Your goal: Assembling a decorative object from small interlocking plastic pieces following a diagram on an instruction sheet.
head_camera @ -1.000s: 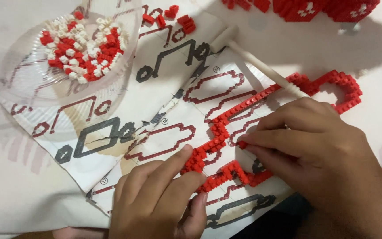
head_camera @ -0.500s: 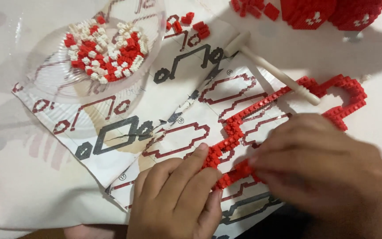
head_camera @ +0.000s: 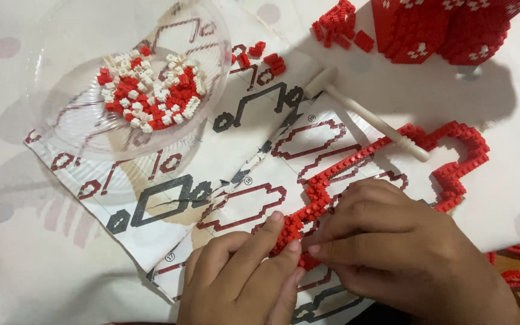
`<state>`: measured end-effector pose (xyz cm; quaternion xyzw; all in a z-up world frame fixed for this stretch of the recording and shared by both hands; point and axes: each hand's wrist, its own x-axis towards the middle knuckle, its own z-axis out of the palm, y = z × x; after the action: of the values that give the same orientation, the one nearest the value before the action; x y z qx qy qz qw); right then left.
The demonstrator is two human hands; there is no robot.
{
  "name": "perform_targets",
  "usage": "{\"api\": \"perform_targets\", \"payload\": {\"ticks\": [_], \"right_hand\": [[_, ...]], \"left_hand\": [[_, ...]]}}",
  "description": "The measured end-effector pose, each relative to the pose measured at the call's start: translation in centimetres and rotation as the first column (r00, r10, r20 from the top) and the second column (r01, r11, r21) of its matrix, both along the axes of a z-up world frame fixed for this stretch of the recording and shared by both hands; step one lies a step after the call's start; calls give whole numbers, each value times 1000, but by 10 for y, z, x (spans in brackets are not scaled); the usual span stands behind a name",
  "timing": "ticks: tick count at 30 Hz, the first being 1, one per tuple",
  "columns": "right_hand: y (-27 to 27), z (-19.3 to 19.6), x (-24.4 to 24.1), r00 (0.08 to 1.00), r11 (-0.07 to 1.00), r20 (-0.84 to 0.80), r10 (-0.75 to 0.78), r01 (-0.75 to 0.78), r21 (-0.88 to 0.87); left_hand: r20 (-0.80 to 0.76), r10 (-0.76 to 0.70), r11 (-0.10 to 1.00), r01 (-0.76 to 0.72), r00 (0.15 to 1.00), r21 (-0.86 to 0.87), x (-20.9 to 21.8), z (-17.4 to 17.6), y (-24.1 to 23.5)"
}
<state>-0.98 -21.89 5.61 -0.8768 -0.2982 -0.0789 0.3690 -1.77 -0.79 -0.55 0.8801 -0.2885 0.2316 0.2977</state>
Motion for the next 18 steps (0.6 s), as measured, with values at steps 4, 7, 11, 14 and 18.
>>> {"api": "perform_targets", "payload": {"ticks": [4,7,11,14,18], "right_hand": [[2,2,2,1000,1000,-11,12,-12,13],[1,0,3,999,999,25,30,-29,-18],[5,2,0,999,999,40,3,-1,-51],[5,2,-2,998,998,55,-11,14,-67],[0,-2,0,993,993,118,23,-9,-119]], "left_hand": [[-4,29,999,-29,1000,-24,0,4,-3],[-10,19,999,-20,1000,-34,0,6,-3],[-14,26,998,-27,1000,-49,0,10,-5],[0,26,998,-26,1000,-51,1,9,-5],[-11,47,998,-47,999,-42,0,8,-5]]}}
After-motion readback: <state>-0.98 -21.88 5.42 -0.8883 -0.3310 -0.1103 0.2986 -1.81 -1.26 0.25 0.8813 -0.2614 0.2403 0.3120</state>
